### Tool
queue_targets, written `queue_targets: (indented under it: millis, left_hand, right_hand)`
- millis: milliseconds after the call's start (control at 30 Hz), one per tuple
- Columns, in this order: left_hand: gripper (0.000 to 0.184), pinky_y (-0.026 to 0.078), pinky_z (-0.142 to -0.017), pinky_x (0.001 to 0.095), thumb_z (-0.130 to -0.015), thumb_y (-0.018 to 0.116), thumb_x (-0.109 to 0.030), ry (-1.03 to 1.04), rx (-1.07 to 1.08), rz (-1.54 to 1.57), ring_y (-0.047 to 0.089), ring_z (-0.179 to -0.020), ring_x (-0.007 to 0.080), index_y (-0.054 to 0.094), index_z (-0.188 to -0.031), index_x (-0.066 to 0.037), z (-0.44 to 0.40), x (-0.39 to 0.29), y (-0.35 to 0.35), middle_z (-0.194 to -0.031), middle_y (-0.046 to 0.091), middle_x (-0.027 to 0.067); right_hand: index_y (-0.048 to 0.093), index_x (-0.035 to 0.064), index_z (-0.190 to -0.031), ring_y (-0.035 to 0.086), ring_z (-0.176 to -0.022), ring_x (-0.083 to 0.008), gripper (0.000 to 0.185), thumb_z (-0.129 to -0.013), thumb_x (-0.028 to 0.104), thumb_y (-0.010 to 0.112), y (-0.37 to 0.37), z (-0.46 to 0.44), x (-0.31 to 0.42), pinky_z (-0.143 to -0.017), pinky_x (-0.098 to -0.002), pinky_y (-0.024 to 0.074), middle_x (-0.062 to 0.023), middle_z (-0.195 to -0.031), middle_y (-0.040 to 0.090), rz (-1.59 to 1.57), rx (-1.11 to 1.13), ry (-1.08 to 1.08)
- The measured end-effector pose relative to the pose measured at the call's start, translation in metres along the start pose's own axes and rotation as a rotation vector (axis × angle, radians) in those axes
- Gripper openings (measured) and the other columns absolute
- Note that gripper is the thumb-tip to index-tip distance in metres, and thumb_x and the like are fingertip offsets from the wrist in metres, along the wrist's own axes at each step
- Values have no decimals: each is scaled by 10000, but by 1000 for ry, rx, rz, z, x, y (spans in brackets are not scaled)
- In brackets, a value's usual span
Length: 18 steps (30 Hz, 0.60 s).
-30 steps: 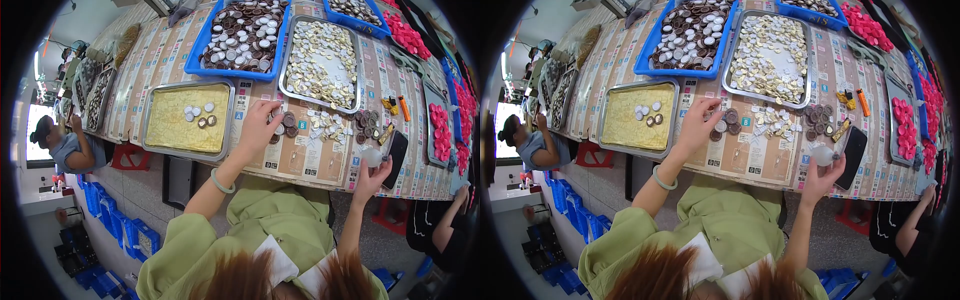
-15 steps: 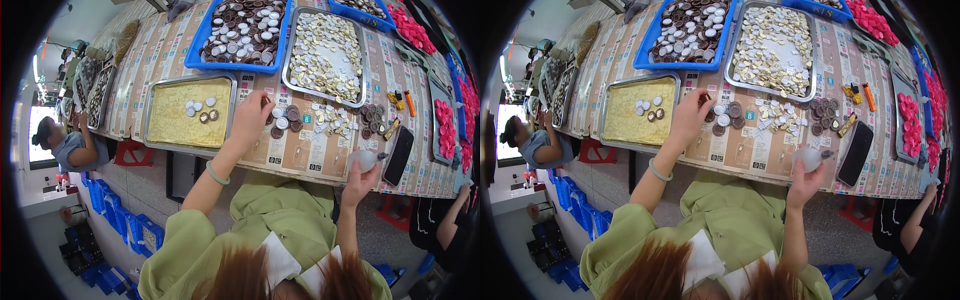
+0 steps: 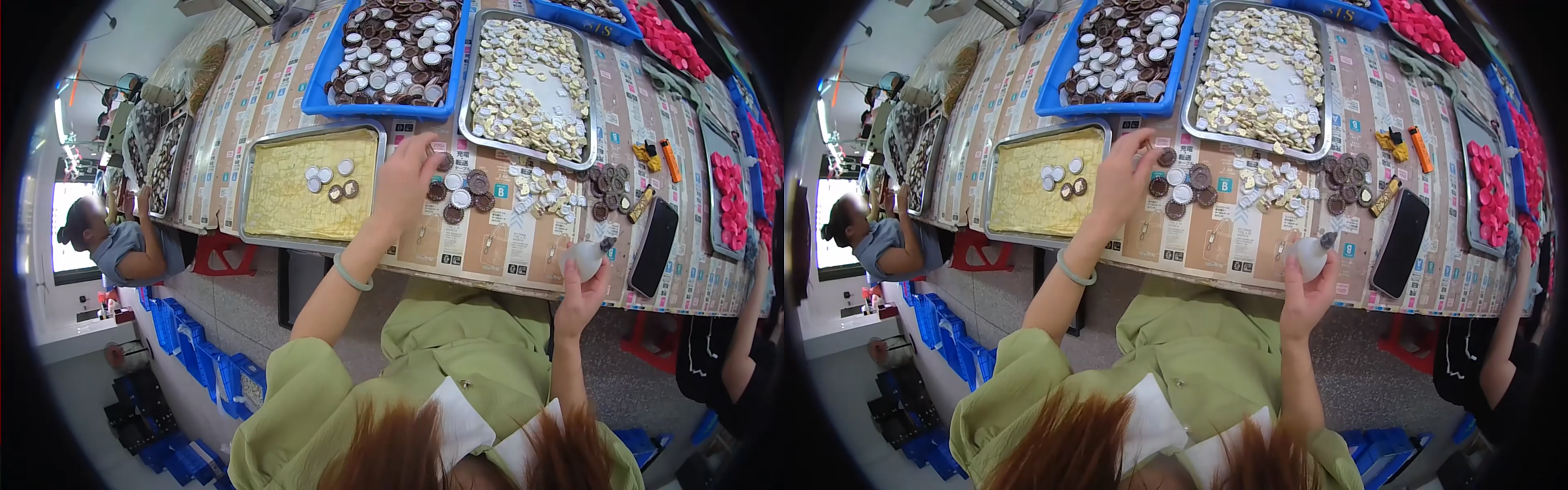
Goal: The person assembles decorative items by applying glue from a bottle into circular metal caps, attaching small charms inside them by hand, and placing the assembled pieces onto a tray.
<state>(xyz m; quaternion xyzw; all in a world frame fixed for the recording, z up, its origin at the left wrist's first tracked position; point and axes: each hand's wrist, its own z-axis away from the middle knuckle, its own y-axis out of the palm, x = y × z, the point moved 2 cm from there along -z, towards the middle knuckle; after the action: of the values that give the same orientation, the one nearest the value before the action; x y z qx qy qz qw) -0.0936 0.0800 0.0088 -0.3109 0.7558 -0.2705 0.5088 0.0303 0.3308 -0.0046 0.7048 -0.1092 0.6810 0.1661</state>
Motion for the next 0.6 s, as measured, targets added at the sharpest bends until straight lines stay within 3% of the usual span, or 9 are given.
queue_targets:
  millis: [67,133,167,233,267,333,367,433,600]
  left_hand:
    - [263,449,-670,305,-756,592,-121,-36,-53,91,543,-773,232,501,-976,-11,-1,4,-6,-886,538,112]
    - [265,446,-669,257,-770,589,-113,-289,33,459,547,-803,159,504,-1006,-27,0,13,-6,-899,561,76]
    - [265,446,-669,257,-770,589,-113,-291,32,458,547,-803,159,504,-1006,-27,1,13,-8,-899,561,76]
    - [222,447,-659,233,-824,544,-165,-452,18,825,535,-799,104,507,-1016,-62,2,13,-8,-940,557,44]
    - [222,447,-659,233,-824,544,-165,-453,20,826,535,-799,104,507,-1016,-62,4,8,-11,-940,557,44]
    - [198,453,-670,234,-879,456,-208,-663,213,1481,538,-781,113,504,-1014,-71,15,-14,-15,-988,554,59]
    - [198,453,-670,234,-879,456,-208,-667,213,1482,538,-781,113,504,-1014,-71,23,-20,-14,-988,554,59]
    - [220,460,-681,240,-900,395,-199,-746,422,1770,543,-764,126,483,-1046,-59,42,-39,-5,-1036,545,81]
    - [270,453,-708,240,-902,383,-173,-875,488,2016,535,-804,137,421,-1150,-73,74,-70,14,-1100,513,106]
  right_hand:
    - [409,-19,-1100,506,-934,-140,322,-806,41,524,-1,2,0,-837,-258,375,-106,-1033,535,9,-14,6]
    - [414,-23,-1115,496,-919,-123,343,-801,46,534,0,3,4,-822,-240,374,-83,-1021,527,103,-18,-35]
    - [414,-23,-1115,496,-919,-123,343,-801,46,534,3,4,7,-822,-240,374,-83,-1021,527,103,-16,-34]
    - [446,-15,-1070,495,-804,-101,309,-787,53,552,9,4,14,-745,-231,405,-57,-957,501,5,-33,30]
    - [446,-15,-1070,495,-804,-101,309,-787,53,552,9,4,15,-745,-231,405,-57,-957,501,7,-34,31]
    - [419,-22,-1108,521,-801,-118,345,-790,44,535,12,4,15,-734,-240,423,-87,-985,511,-116,121,121]
    - [419,-22,-1108,521,-801,-118,345,-790,44,535,14,4,19,-734,-240,423,-87,-985,511,-114,121,124]
    - [385,-23,-1145,544,-827,-149,377,-795,38,512,24,6,31,-743,-253,434,-110,-1003,517,-257,207,236]
    - [404,-4,-1073,533,-826,-157,357,-750,21,555,20,11,42,-750,-275,432,-107,-1000,506,-241,184,243]
